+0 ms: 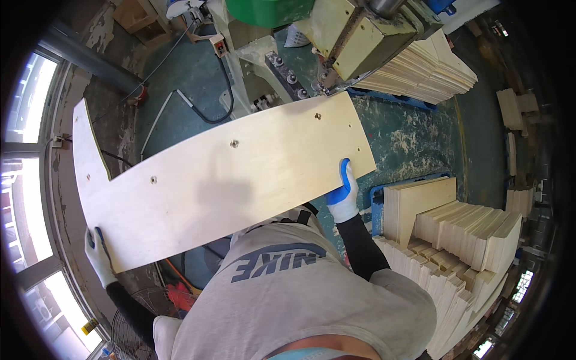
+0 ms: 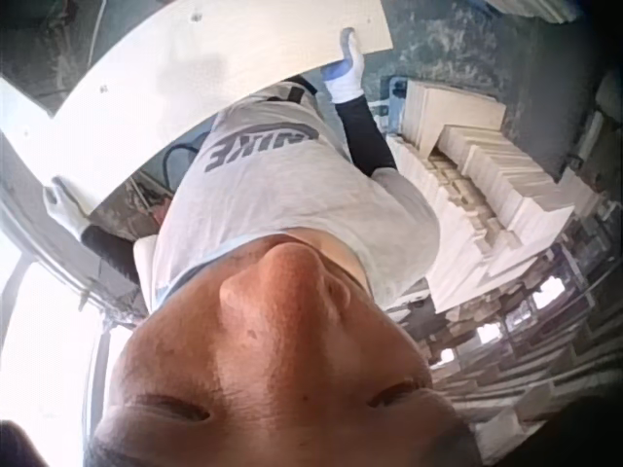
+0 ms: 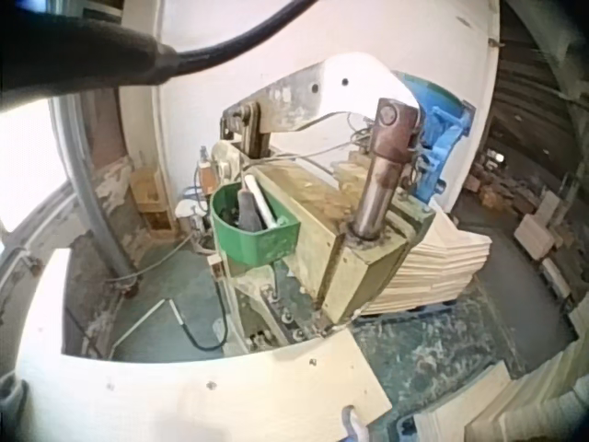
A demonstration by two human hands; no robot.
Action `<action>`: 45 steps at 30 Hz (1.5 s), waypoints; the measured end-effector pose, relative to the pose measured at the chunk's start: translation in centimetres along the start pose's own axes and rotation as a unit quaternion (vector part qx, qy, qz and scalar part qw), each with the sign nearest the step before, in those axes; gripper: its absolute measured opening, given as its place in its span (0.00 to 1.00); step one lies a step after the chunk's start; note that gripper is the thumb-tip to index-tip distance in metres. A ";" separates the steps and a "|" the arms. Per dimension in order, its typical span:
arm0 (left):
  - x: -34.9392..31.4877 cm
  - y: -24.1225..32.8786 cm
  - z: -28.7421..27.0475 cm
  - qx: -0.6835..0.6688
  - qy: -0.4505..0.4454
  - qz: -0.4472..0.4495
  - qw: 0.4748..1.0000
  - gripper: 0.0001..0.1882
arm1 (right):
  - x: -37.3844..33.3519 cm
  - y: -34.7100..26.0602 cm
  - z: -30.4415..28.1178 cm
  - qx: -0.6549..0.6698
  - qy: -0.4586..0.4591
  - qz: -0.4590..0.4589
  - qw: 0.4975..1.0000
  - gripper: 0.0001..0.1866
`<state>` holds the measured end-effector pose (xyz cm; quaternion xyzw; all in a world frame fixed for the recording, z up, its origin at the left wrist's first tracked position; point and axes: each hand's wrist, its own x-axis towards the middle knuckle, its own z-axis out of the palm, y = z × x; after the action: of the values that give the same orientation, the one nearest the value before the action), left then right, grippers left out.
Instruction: The person picks up L-shaped wooden boards from a stack, positions them under the head of a punch press to create holes, and places the boards onto a separate stack on the floor.
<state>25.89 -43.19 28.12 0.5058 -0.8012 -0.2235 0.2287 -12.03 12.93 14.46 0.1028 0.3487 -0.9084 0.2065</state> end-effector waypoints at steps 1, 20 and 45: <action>-1.3 -1.4 0.5 -0.036 -0.041 -0.016 0.998 0.27 | -0.5 0.3 -0.7 -0.001 0.014 0.002 1.000 0.29; -4.7 -9.6 4.5 -0.178 0.000 -0.093 0.980 0.20 | 5.0 0.9 4.2 -0.027 0.024 -0.048 0.998 0.25; 0.1 -9.6 7.4 -0.148 -0.092 -0.082 0.981 0.27 | 6.4 3.0 4.1 -0.138 0.095 -0.090 0.982 0.24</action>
<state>28.28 -46.10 16.58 0.5074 -0.7329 -0.4030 0.2074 -16.59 6.22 13.64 0.1269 0.4965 -0.8526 0.1020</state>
